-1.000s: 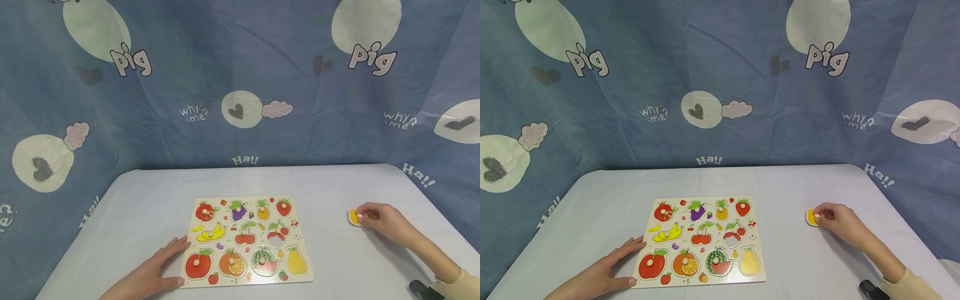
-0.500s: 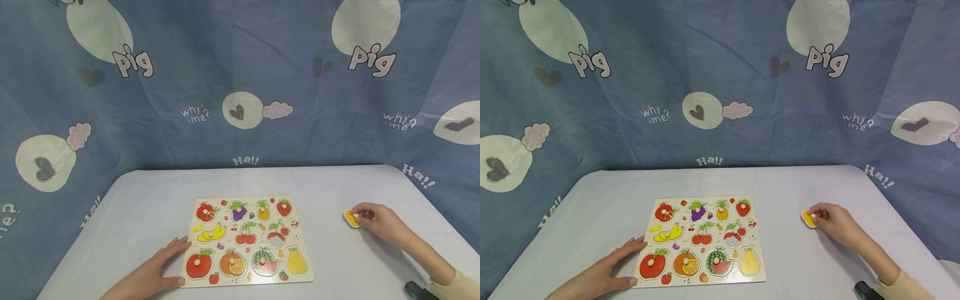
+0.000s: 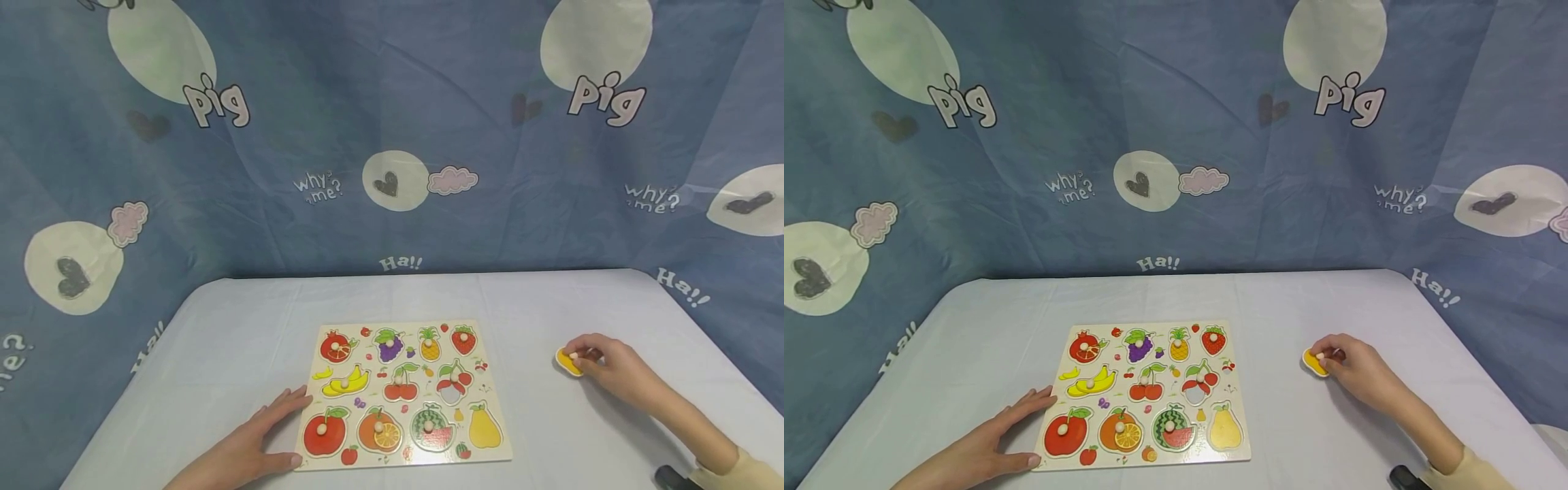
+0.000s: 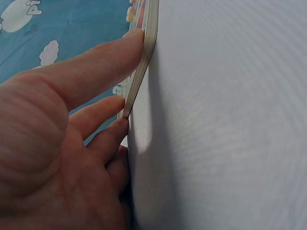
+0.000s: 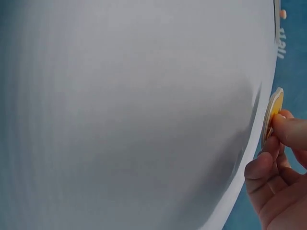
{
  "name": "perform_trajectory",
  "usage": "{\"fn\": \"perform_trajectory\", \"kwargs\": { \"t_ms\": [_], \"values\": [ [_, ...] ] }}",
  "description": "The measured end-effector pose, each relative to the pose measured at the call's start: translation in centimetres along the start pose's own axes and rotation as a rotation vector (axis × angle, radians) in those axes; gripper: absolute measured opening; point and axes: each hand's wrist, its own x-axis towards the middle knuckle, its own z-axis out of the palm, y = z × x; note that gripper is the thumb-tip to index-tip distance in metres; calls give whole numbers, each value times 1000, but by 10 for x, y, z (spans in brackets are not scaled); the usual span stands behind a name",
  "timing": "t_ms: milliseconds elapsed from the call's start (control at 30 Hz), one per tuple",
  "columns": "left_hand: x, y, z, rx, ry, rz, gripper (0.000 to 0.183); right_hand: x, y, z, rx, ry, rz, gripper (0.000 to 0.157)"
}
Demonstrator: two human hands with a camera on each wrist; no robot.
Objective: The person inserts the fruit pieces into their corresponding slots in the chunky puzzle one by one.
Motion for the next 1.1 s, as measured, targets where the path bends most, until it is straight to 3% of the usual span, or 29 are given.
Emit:
{"fn": "perform_trajectory", "kwargs": {
  "t_ms": [333, 867, 1100],
  "values": [
    [0, 0, 1, -4, -4, -11, 91, -1, -16, 7, 41, 25, -118, 30],
    [1, 0, 0, 2, -2, 10, 91, -2, -40, 11, 96, -44, -105, 35],
    [1, 0, 0, 3, -1, 17, 90, -4, -46, 12, 129, -81, -137, 35]
  ]
}}
